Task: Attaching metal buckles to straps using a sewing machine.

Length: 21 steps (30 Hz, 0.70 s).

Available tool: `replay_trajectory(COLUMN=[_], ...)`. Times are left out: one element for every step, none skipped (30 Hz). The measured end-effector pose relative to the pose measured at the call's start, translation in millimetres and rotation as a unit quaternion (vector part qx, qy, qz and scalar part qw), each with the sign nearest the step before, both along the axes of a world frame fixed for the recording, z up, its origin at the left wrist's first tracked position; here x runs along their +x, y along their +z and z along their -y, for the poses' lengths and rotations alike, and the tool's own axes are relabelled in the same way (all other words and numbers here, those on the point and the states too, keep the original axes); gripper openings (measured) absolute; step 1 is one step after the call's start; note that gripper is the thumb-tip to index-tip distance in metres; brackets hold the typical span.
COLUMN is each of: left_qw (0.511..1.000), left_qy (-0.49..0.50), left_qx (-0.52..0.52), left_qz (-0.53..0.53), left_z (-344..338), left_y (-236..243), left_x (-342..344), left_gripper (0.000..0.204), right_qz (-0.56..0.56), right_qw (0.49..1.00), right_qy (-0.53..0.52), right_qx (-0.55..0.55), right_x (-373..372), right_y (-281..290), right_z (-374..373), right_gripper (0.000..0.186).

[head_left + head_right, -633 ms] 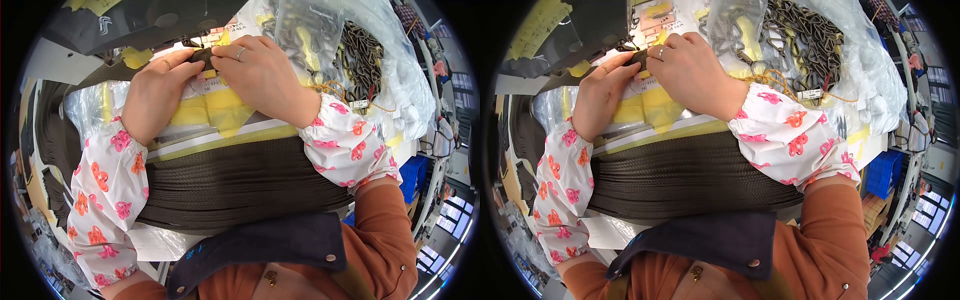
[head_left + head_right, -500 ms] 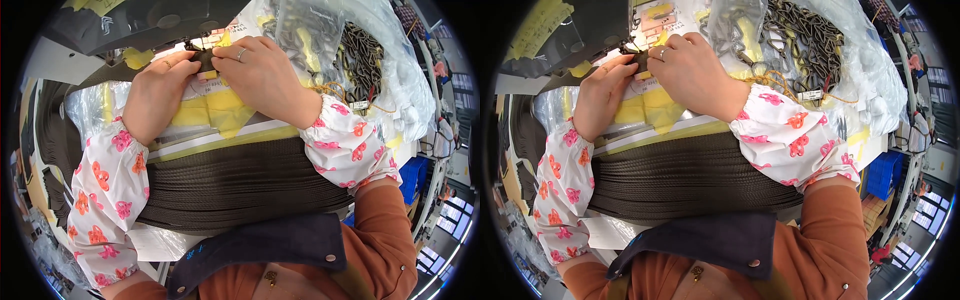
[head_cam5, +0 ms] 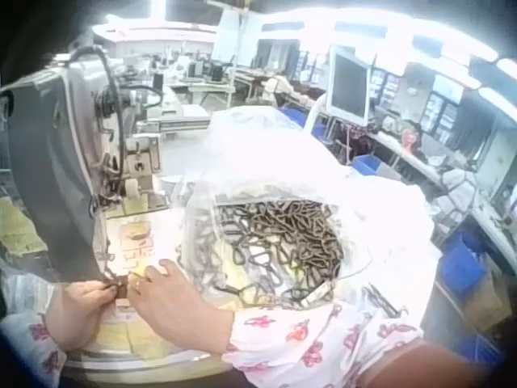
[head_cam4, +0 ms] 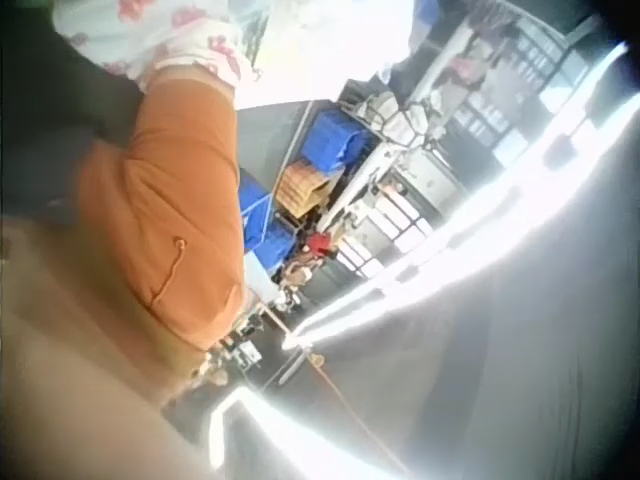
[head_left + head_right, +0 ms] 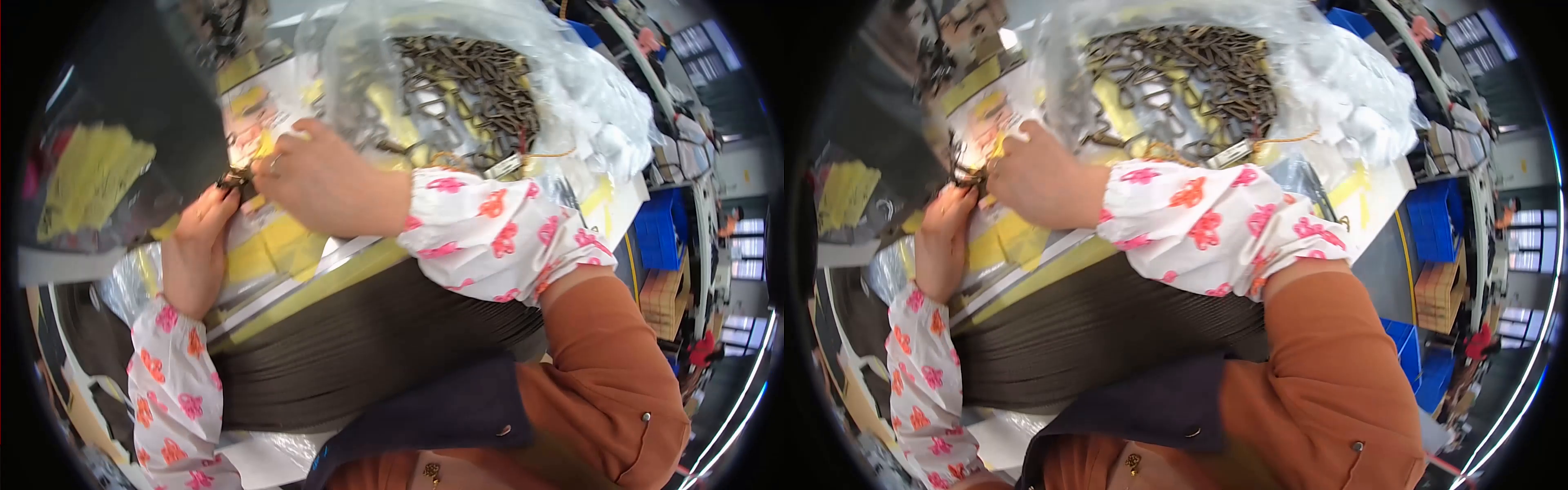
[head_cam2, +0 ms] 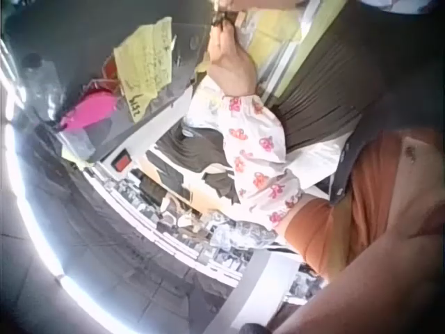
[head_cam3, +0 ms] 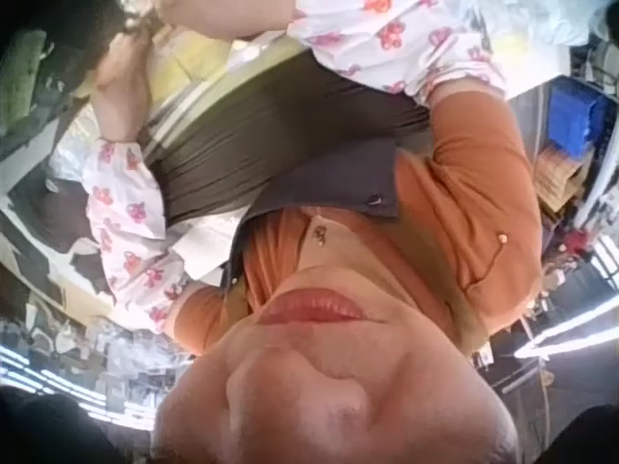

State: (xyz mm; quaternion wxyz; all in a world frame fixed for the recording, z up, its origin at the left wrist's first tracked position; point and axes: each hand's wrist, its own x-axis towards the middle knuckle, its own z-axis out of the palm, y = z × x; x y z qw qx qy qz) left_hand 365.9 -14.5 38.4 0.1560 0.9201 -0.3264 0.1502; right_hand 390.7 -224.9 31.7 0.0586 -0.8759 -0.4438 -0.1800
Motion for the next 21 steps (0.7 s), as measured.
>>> replay_trajectory(left_qw=[0.999,0.995,0.996,0.992,0.986,0.985,0.986,0.987,0.988,0.989,0.986,0.982,0.983,0.984,0.985,0.984,0.987,0.989,0.987,0.988,0.989], left_qy=[0.015,0.029,0.018,0.034,0.050,0.067,0.061,0.063,0.064,0.060,0.061,0.062,0.063,0.071,0.084,0.091,0.076,0.064,0.078,0.068,0.064], left_qx=[-0.008,-0.015,-0.015,-0.015,-0.015,-0.008,-0.008,-0.011,-0.014,-0.014,-0.019,-0.025,-0.023,-0.015,-0.006,-0.004,-0.017,-0.030,-0.027,-0.034,-0.038], left_qz=[-0.045,-0.090,-0.083,-0.119,-0.156,-0.160,-0.156,-0.145,-0.138,-0.137,-0.156,-0.174,-0.173,-0.160,-0.152,-0.154,-0.144,-0.133,-0.138,-0.133,-0.128], left_z=[-4.4,-4.8,-4.3,-2.8,-1.2,-3.8,-7.2,-10.5,-9.8,-7.6,-4.7,-1.8,-3.9,-6.7,-11.0,-13.5,-14.1,-16.2,-16.3,-13.3,-13.0], left_y=[-3.0,-3.9,-1.9,0.5,2.4,-0.5,-3.5,-6.2,-6.0,-4.9,-2.7,-0.8,-1.6,-4.8,-8.5,-10.6,-11.5,-11.9,-12.5,-12.3,-12.5], left_x=[-1.2,-0.7,-0.6,0.7,2.6,3.2,4.4,6.1,7.4,8.4,8.9,10.1,11.0,12.8,10.6,9.2,10.0,9.4,8.1,9.3,8.9], left_gripper=[0.025,0.026,0.026,0.027,0.027,0.027,0.027,0.026,0.024,0.024,0.025,0.026,0.026,0.027,0.027,0.027,0.028,0.029,0.029,0.029,0.029], right_qz=[0.010,0.002,-0.007,0.007,0.014,0.002,-0.009,-0.004,-0.003,-0.008,-0.013,-0.012,-0.009,-0.006,-0.009,-0.028,-0.047,-0.050,-0.047,-0.045,-0.052], right_qw=[1.000,1.000,1.000,1.000,1.000,1.000,1.000,1.000,1.000,1.000,1.000,1.000,1.000,1.000,1.000,0.999,0.998,0.998,0.999,0.999,0.998], right_qy=[-0.014,-0.007,0.003,-0.002,-0.013,-0.008,-0.002,0.008,0.003,-0.001,-0.004,-0.007,-0.010,-0.013,-0.008,-0.012,-0.016,-0.005,-0.010,-0.015,0.006], right_qx=[-0.003,-0.012,-0.019,-0.024,-0.025,-0.019,-0.013,-0.014,-0.014,-0.010,-0.007,-0.008,-0.008,-0.008,-0.004,-0.018,-0.032,-0.029,-0.002,0.024,0.029], right_x=[2.5,5.7,8.1,10.7,13.5,14.3,15.7,17.8,17.5,16.7,16.8,17.9,18.5,19.5,18.7,18.6,18.9,18.3,17.1,16.2,15.1], right_y=[-0.5,-1.2,-3.0,-5.5,-6.8,-6.8,-6.5,-5.9,-6.8,-8.4,-9.6,-10.4,-10.9,-10.6,-10.2,-8.8,-7.6,-8.7,-11.7,-13.3,-14.0], right_z=[-0.5,-0.3,-2.2,-2.4,-1.8,-2.8,-3.2,-3.0,-3.5,-3.8,-2.6,0.0,-0.5,-1.0,-3.5,-4.3,-4.4,-5.6,-5.7,-4.7,-4.2], right_gripper=[0.020,0.019,0.018,0.017,0.017,0.017,0.016,0.015,0.015,0.015,0.015,0.015,0.016,0.017,0.017,0.019,0.021,0.021,0.024,0.027,0.027])
